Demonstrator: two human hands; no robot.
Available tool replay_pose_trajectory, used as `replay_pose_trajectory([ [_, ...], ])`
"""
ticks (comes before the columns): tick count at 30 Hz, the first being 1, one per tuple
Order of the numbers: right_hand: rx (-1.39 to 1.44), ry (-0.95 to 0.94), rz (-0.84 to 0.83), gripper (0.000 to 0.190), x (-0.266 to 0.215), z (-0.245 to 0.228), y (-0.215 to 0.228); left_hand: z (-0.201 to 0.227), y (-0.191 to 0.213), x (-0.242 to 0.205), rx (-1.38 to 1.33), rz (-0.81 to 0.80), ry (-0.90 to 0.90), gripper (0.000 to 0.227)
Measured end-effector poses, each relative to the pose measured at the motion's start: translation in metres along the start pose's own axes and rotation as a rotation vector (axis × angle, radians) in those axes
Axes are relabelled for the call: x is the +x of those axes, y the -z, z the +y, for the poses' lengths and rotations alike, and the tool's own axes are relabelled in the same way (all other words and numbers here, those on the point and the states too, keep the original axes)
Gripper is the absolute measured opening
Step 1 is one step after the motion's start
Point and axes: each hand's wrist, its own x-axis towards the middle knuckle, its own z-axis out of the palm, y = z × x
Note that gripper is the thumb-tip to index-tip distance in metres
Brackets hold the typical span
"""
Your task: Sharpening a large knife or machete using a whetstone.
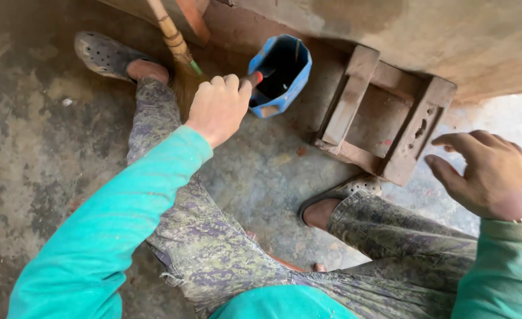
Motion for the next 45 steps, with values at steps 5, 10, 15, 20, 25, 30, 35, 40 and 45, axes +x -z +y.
replay_pose_trajectory([
  [5,0.087,-0.028,-0.256,0.054,0.005,0.006,-0.001,0.012,-0.017,0.022,0.042,-0.145,-0.084,0.016],
  [10,0.024,-0.092,-0.270,0.055,0.005,0.003,0.004,0.012,-0.022,0.022,0.075,-0.149,-0.102,0.022],
  [15,0.026,-0.072,-0.290,0.057,0.006,0.003,0.003,0.012,-0.022,0.016,-0.017,-0.124,-0.068,0.026],
  [20,0.083,-0.041,-0.237,0.052,0.005,0.001,0.003,0.001,-0.013,0.016,-0.089,-0.238,-0.037,0.053],
  [25,0.105,-0.046,-0.218,0.054,0.003,0.009,-0.005,-0.007,0.049,-0.013,-0.415,-0.243,0.281,0.036],
  [30,0.043,-0.068,-0.184,0.060,-0.006,0.007,-0.005,0.007,0.115,-0.077,-0.891,-0.152,0.660,0.042],
  [35,0.092,-0.050,-0.113,0.046,0.000,-0.012,0.004,0.075,0.125,-0.104,-1.142,-0.130,0.822,0.046],
  [40,0.201,-0.139,-0.040,0.037,0.000,-0.021,-0.010,0.123,0.095,-0.099,-1.067,-0.104,0.668,0.038],
  [45,0.185,-0.251,-0.058,0.039,0.002,-0.015,-0.023,0.131,0.095,-0.103,-1.073,-0.116,0.669,0.036],
])
